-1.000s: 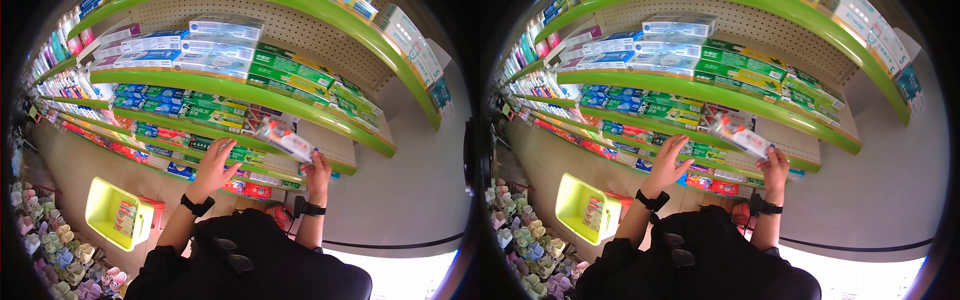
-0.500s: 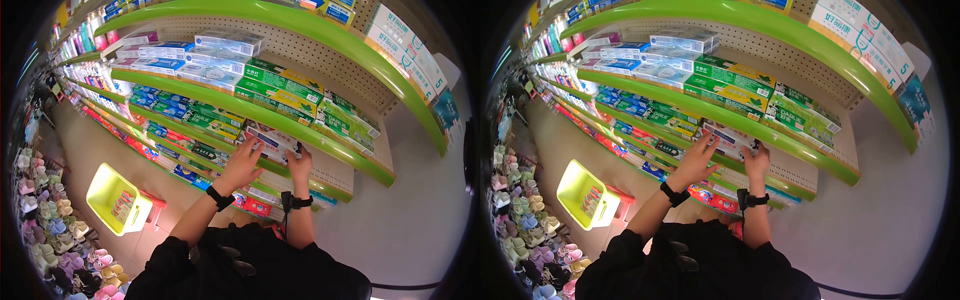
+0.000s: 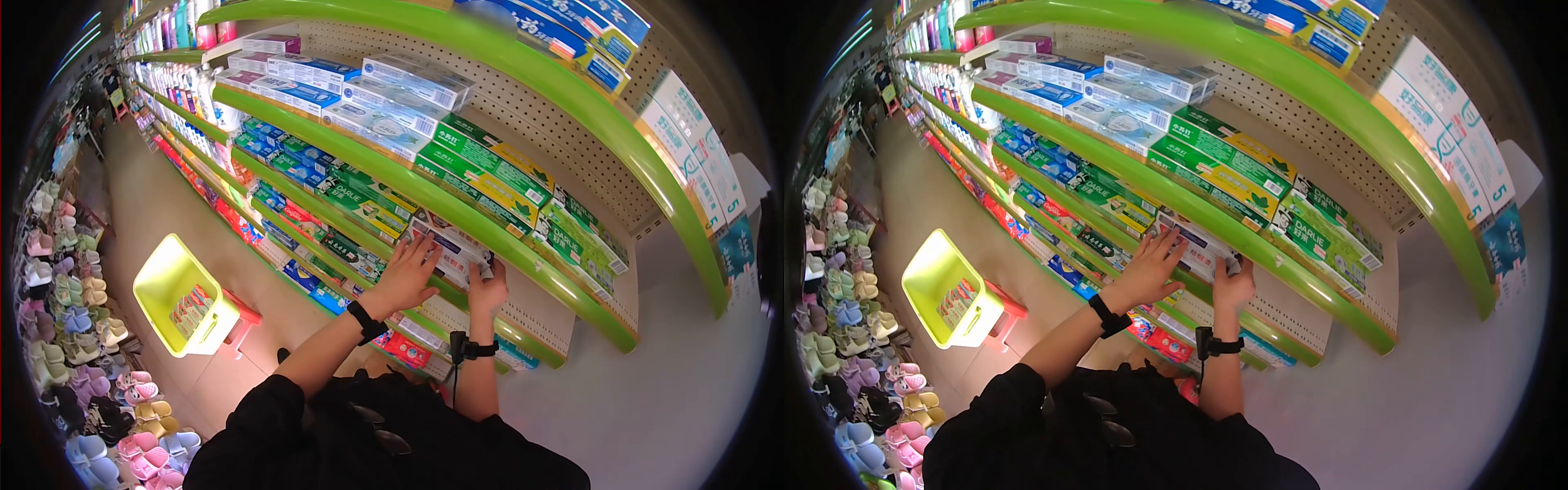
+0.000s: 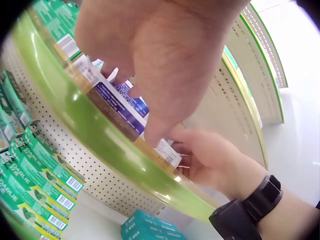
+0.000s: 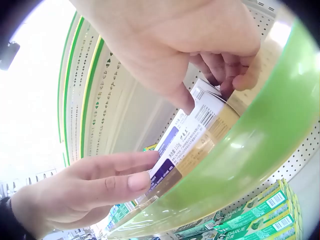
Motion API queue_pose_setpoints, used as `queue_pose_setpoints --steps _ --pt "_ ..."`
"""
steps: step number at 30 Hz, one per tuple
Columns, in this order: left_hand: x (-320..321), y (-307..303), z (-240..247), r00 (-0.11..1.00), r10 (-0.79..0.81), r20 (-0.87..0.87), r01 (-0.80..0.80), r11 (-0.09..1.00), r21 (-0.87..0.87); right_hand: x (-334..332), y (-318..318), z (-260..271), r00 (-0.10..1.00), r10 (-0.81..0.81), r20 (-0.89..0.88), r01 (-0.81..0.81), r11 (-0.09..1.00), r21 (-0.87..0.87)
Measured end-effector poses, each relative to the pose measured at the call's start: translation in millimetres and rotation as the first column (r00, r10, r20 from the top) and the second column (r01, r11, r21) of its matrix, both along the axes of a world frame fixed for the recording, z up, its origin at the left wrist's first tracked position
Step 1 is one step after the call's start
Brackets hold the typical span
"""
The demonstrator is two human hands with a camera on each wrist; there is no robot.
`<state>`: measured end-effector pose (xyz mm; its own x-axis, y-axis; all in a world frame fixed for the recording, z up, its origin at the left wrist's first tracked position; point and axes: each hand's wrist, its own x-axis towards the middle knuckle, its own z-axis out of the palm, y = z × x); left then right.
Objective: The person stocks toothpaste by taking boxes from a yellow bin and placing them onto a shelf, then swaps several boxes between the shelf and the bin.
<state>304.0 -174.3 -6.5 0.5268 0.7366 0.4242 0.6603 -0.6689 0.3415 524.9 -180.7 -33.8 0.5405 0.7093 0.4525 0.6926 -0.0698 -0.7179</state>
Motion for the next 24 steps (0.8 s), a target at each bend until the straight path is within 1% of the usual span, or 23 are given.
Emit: queue_pose_setpoints --steps 2,5,7,10,11,12,13,14,15,16,17,18,19,20,21,22,23,24 --pt "-0.3 2.6 -0.9 1.0 0.017 -0.003 -0.017 1.0 -0.007 -6.3 -3.6 4.7 1.0 -0.005 0.003 0.005 1.0 -0.005" --pt "-2.3 6.7 -3.9 1.0 0.002 -0.016 -0.002 1.0 -0.028 -9.4 -5.6 6.1 1.0 -0.015 0.018 0.015 1.0 -0.02" --pt "-6.4 7.0 -2.0 0.999 -0.024 -0.041 0.022 0.999 -0.03 -11.2 -6.2 4.3 0.999 -0.016 0.035 0.017 0.999 -0.032" --pt "-12.1 12.0 -6.2 0.998 -0.061 -0.024 0.061 0.998 -0.03 -9.4 -2.8 -4.9 0.999 -0.023 0.038 0.025 0.998 -0.056" --pt "-14.8 14.2 -8.2 0.998 -0.064 -0.017 0.063 0.997 -0.034 -9.0 -0.8 -8.4 0.996 -0.024 0.091 0.025 1.0 -0.004" --pt "-18.1 15.9 -8.6 0.996 -0.087 0.033 0.088 0.996 -0.009 -13.2 -0.8 -5.6 0.989 -0.027 0.143 0.021 0.999 0.048" --pt "-21.9 17.5 -9.2 0.99 -0.111 0.083 0.11 0.994 0.015 -18.8 -2.1 -3.8 0.988 -0.027 0.152 0.021 0.999 0.043" --pt "-29.5 20.2 -10.4 0.99 -0.109 0.093 0.109 0.994 0.01 -25.2 -3.8 -2.2 0.978 -0.105 0.18 0.091 0.992 0.085" --pt "-43.3 21.5 -5.3 0.96 -0.197 0.197 0.191 0.98 0.05 -32.8 -5.4 4.0 0.962 -0.178 0.208 0.154 0.98 0.129" --pt "-58.5 20.8 -3.2 0.914 -0.279 0.296 0.261 0.96 0.098 -38.5 -7.4 8.3 0.961 -0.168 0.221 0.144 0.982 0.121" --pt "-76.4 18.0 -5.9 0.914 -0.262 0.31 0.247 0.965 0.088 -45.4 -11.3 10.6 0.927 -0.248 0.281 0.19 0.958 0.216" --pt "-99.3 13.5 -10.9 0.891 -0.261 0.371 0.251 0.965 0.077 -56.0 -15.5 12.6 0.889 -0.318 0.33 0.216 0.926 0.31" --pt "-124.5 8.6 -18.0 0.87 -0.244 0.428 0.241 0.968 0.061 -70.7 -21.1 17.7 0.898 -0.278 0.34 0.181 0.94 0.291" --pt "-152.5 4.2 -29.1 0.882 -0.189 0.433 0.192 0.981 0.036 -88.9 -28.1 24.1 0.888 -0.27 0.371 0.134 0.926 0.354" --pt "-184.7 -0.9 -44.4 0.894 -0.102 0.435 0.13 0.991 -0.035 -111.9 -34.4 27.3 0.883 -0.254 0.395 0.077 0.908 0.411" --pt "-218.2 -9.2 -60.8 0.902 -0.008 0.432 0.061 0.992 -0.11 -138.2 -41.3 28.4 0.911 -0.149 0.384 0.002 0.934 0.357" --pt "-251.2 -19.0 -78.3 0.903 0.07 0.424 -0.008 0.989 -0.145 -163.1 -46.7 24.1 0.929 -0.039 0.367 -0.079 0.95 0.301" --pt "-283.8 -29.7 -97.2 0.89 0.199 0.41 -0.114 0.968 -0.222 -182.9 -49.4 11.8 0.929 0.088 0.359 -0.162 0.97 0.181"
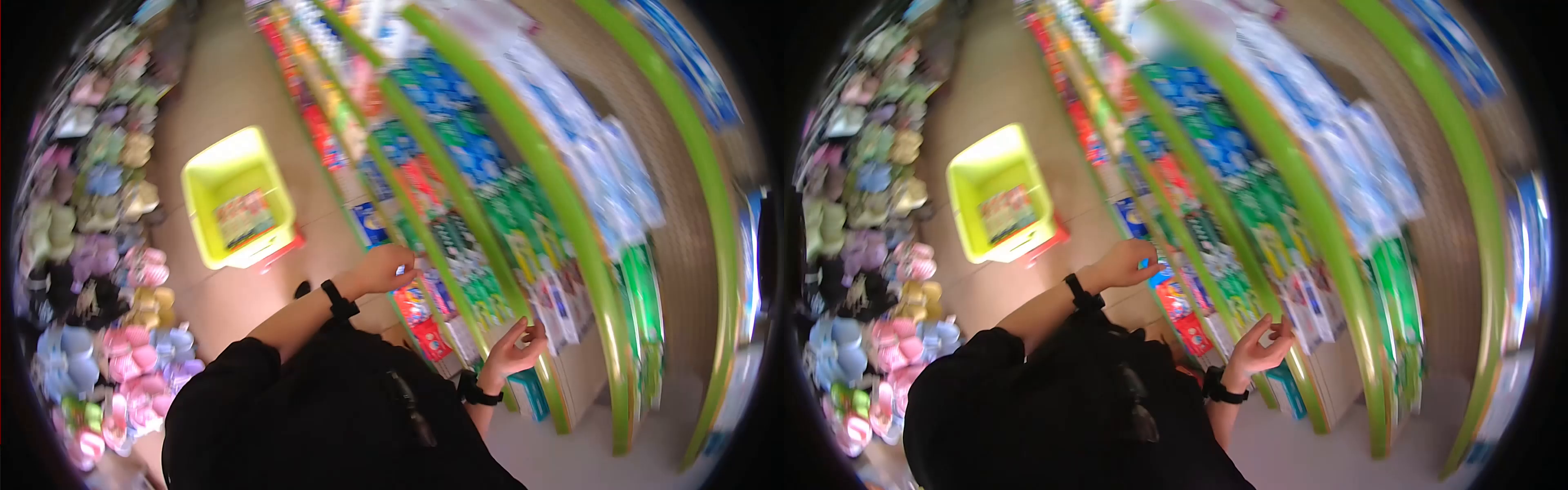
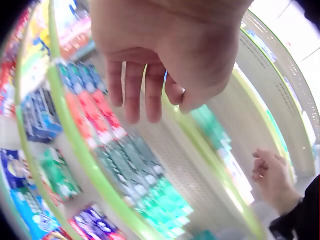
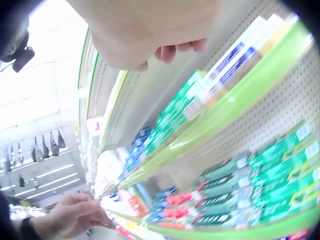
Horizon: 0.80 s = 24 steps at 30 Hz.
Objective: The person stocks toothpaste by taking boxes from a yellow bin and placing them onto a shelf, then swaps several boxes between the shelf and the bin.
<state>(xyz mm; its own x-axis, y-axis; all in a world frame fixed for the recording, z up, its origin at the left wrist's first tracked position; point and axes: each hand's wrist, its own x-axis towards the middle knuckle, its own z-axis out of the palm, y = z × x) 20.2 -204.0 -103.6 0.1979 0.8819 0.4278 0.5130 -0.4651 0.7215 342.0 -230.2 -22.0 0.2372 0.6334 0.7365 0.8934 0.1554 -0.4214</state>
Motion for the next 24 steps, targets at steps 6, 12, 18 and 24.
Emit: queue_pose_setpoints --steps 6,12,18,24 --pt "-177.0 -81.3 -57.0 0.912 0.381 -0.151 -0.41 0.853 -0.324 -137.2 30.3 -83.6 0.695 0.584 -0.42 -0.711 0.469 -0.524" --pt "-294.3 -143.6 -83.7 0.776 0.591 -0.219 -0.62 0.652 -0.437 -313.4 44.6 -84.6 0.437 0.814 -0.384 -0.664 0.004 -0.748" --pt "-381.0 -152.3 -136.6 0.834 0.383 -0.396 -0.534 0.384 -0.753 -458.4 38.9 -70.0 0.305 0.824 -0.477 -0.653 -0.184 -0.735" --pt "-437.9 -89.0 -215.3 0.761 0.273 -0.589 -0.647 0.256 -0.718 -497.1 26.0 -107.8 0.334 0.799 -0.5 -0.635 -0.201 -0.746"
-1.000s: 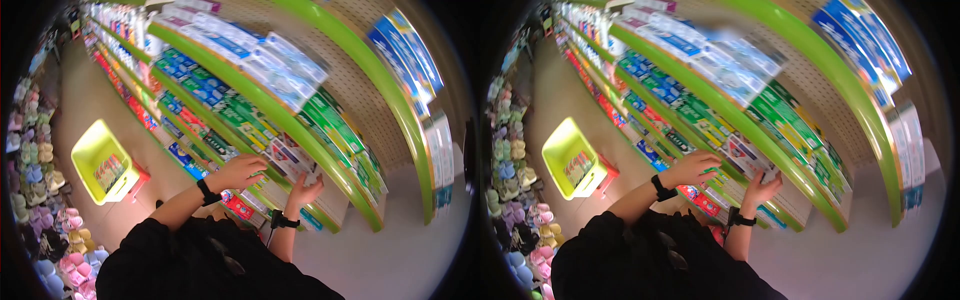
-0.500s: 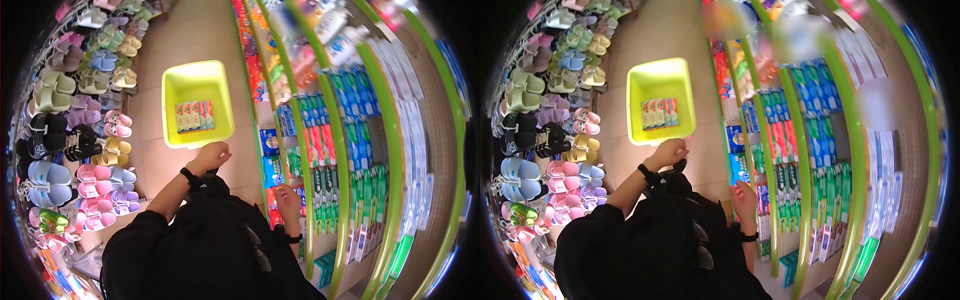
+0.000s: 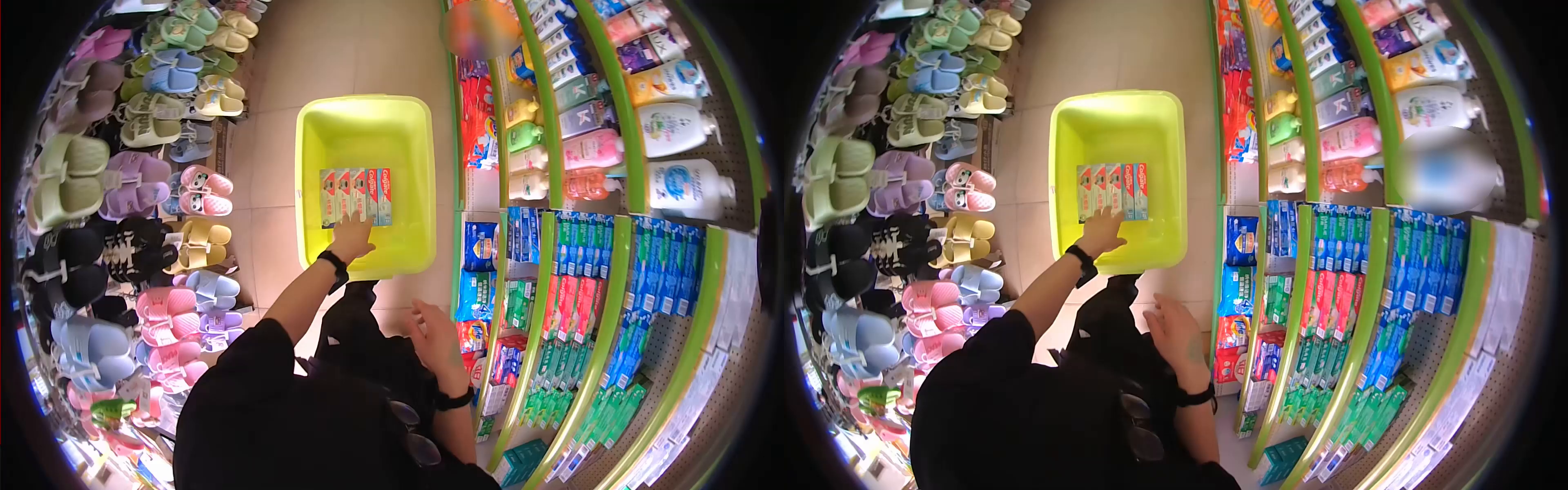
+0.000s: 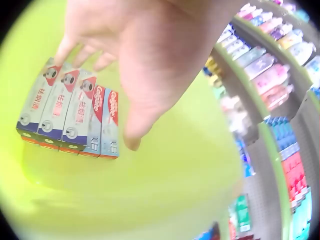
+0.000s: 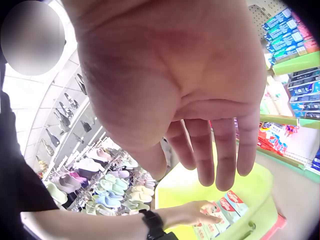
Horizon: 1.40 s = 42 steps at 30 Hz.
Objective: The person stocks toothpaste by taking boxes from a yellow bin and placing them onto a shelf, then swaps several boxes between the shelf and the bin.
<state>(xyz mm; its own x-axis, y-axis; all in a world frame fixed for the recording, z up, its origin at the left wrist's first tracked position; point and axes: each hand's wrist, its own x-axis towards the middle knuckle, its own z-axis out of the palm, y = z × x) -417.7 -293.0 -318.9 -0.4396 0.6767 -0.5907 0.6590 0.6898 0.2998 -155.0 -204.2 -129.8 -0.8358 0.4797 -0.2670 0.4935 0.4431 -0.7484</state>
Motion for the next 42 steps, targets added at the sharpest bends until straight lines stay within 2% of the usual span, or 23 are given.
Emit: queue_pose_setpoints --steps 1,2,4,5,7,8,10,14,16,18,19,21,22,27,29,30,32,35,36,38,39,41,42 --pt "-3.3 10.2 -15.6 0.99 0.003 -0.139 -0.003 1.0 0.001 1.4 -1.3 -5.6 1.0 -0.015 0.024 0.015 0.999 -0.028" --pt "-6.9 21.6 -33.4 0.992 -0.004 -0.126 0.003 1.0 -0.007 3.3 -0.6 -6.9 0.999 -0.02 0.038 0.022 0.999 -0.035" --pt "-12.7 39.0 -77.0 0.976 -0.008 -0.216 -0.042 0.973 -0.227 10.7 4.6 -7.8 0.987 0.012 0.161 -0.013 1.0 0.004" --pt "-13.4 43.2 -96.7 0.979 -0.007 -0.203 -0.041 0.972 -0.233 20.3 4.5 -12.6 0.985 0.015 0.173 -0.015 1.0 -0.001" --pt "-14.2 51.5 -126.3 0.903 -0.019 -0.43 -0.091 0.968 -0.233 40.2 5.6 -20.6 0.954 -0.137 0.268 0.139 0.99 0.01" --pt "-18.3 53.3 -146.0 0.882 0.021 -0.471 -0.125 0.974 -0.191 47.0 8.4 -28.7 0.945 -0.151 0.291 0.159 0.987 -0.003" --pt "-20.2 45.6 -170.3 0.876 -0.002 -0.482 -0.116 0.97 -0.215 53.9 9.3 -26.8 0.935 -0.259 0.242 0.265 0.964 0.007" --pt "-17.8 34.1 -202.1 0.844 -0.066 -0.532 -0.024 0.987 -0.161 60.2 3.5 -29.5 0.903 -0.295 0.311 0.314 0.949 -0.011" --pt "-19.7 43.1 -184.6 0.817 -0.072 -0.572 0.014 0.994 -0.105 61.5 2.1 -38.5 0.922 -0.2 0.331 0.22 0.975 -0.027" --pt "-11.3 47.6 -155.3 0.906 -0.03 -0.423 -0.021 0.993 -0.114 56.7 -1.5 -34.0 0.922 -0.207 0.326 0.24 0.969 -0.064" --pt "-9.7 51.3 -145.8 0.902 -0.029 -0.431 -0.02 0.994 -0.11 52.1 -2.1 -29.6 0.92 -0.213 0.329 0.259 0.96 -0.104" --pt "-10.1 55.8 -129.7 0.988 0.153 -0.034 -0.154 0.988 -0.022 41.6 1.9 -19.5 0.92 -0.216 0.326 0.261 0.96 -0.101" --pt "-9.9 55.5 -122.7 0.981 0.191 0.045 -0.194 0.979 0.069 37.6 2.6 -14.9 0.917 -0.219 0.335 0.264 0.96 -0.097" --pt "1.1 58.7 -75.2 0.944 0.27 0.188 -0.301 0.941 0.157 35.8 9.0 -1.0 0.956 -0.195 0.219 0.201 0.98 -0.003" --pt "7.7 56.4 -45.5 0.98 0.144 0.14 -0.196 0.838 0.51 37.1 13.7 8.1 0.959 -0.218 0.181 0.217 0.976 0.028" --pt "13.3 57.8 -22.2 0.989 0.104 0.108 -0.148 0.775 0.614 41.9 15.0 6.1 0.965 -0.219 0.147 0.211 0.975 0.067" --pt "22.6 63.6 29.1 0.988 -0.016 0.153 -0.097 0.71 0.698 46.6 16.7 12.1 0.963 -0.249 0.104 0.236 0.964 0.123" --pt "46.4 69.1 119.3 0.941 -0.232 0.248 -0.057 0.614 0.787 44.7 24.0 27.6 0.927 -0.37 0.054 0.369 0.929 0.026" --pt "58.4 70.3 144.9 0.896 -0.325 0.303 -0.056 0.594 0.802 43.5 22.3 32.1 0.897 -0.441 -0.038 0.44 0.897 -0.034" --pt "85.7 74.8 177.3 0.877 -0.416 0.242 0.012 0.523 0.852 41.9 19.6 44.5 0.807 -0.574 -0.139 0.554 0.817 -0.157" --pt "101.7 78.4 190.3 0.856 -0.48 0.192 0.057 0.457 0.888 43.0 19.9 43.9 0.776 -0.613 -0.152 0.597 0.79 -0.138" --pt "133.7 84.2 204.8 0.787 -0.59 0.178 0.077 0.38 0.922 59.9 21.4 38.4 0.815 -0.434 -0.384 0.513 0.849 0.129" --pt "150.7 87.2 206.5 0.81 -0.573 0.128 0.082 0.327 0.942 67.0 18.1 45.4 0.789 -0.481 -0.383 0.577 0.794 0.191"
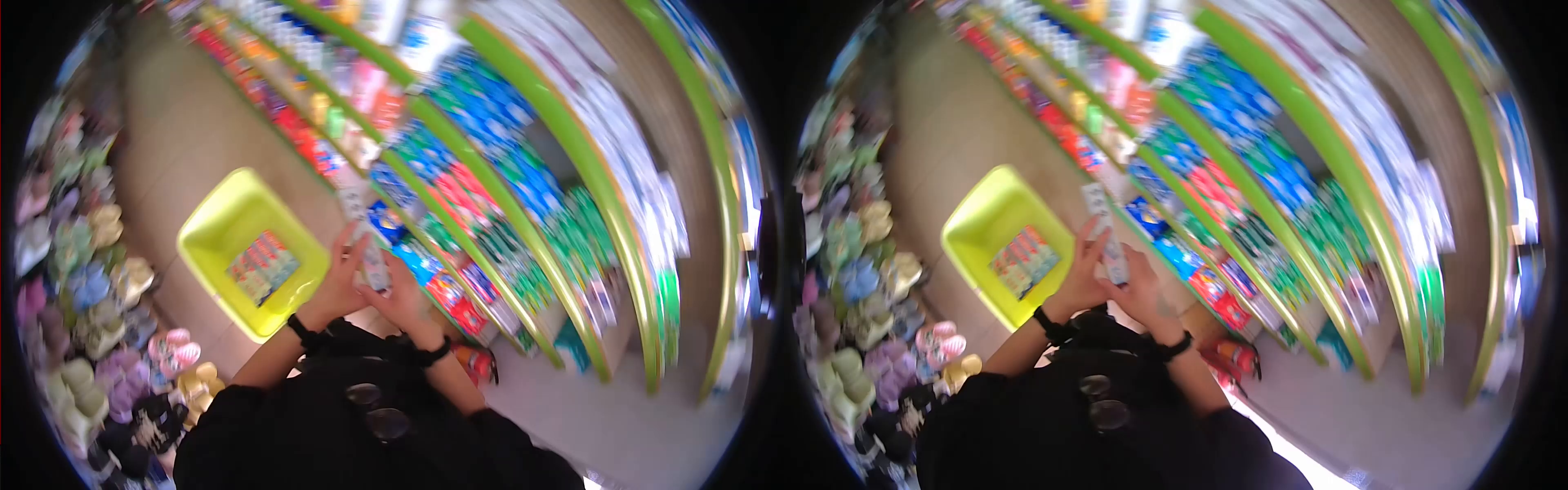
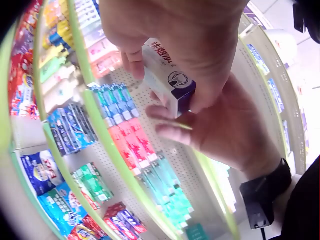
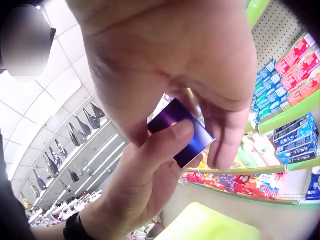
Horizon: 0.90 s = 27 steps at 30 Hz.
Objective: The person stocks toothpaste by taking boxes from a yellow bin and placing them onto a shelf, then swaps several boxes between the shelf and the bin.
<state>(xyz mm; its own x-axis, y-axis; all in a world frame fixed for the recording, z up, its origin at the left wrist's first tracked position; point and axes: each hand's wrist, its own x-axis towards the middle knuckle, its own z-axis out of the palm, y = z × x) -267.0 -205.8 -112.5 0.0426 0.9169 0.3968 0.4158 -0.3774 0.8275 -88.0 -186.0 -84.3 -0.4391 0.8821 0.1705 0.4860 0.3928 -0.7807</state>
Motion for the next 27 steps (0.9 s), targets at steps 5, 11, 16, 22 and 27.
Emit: queue_pose_setpoints --steps 5,11,16,22,27 --pt "59.0 5.9 40.8 0.988 -0.157 -0.008 0.157 0.987 -0.036 83.6 -1.1 29.4 0.973 -0.227 -0.044 0.232 0.958 0.17" --pt "123.6 14.3 63.3 0.839 -0.003 -0.544 0.145 0.965 0.218 226.3 -14.1 77.5 0.952 -0.234 -0.199 0.098 0.846 -0.524" --pt "204.5 21.1 78.0 0.883 -0.113 -0.456 0.252 0.933 0.257 311.2 -35.7 68.7 0.799 -0.397 -0.452 0.179 0.874 -0.451" --pt "317.7 25.0 107.8 0.891 -0.202 -0.407 0.341 0.889 0.306 408.7 -61.6 81.4 0.579 -0.591 -0.562 0.463 0.805 -0.37" --pt "407.2 28.2 132.2 0.928 -0.195 -0.318 0.32 0.854 0.411 512.6 -73.3 96.1 0.336 -0.631 -0.7 0.658 0.689 -0.305"
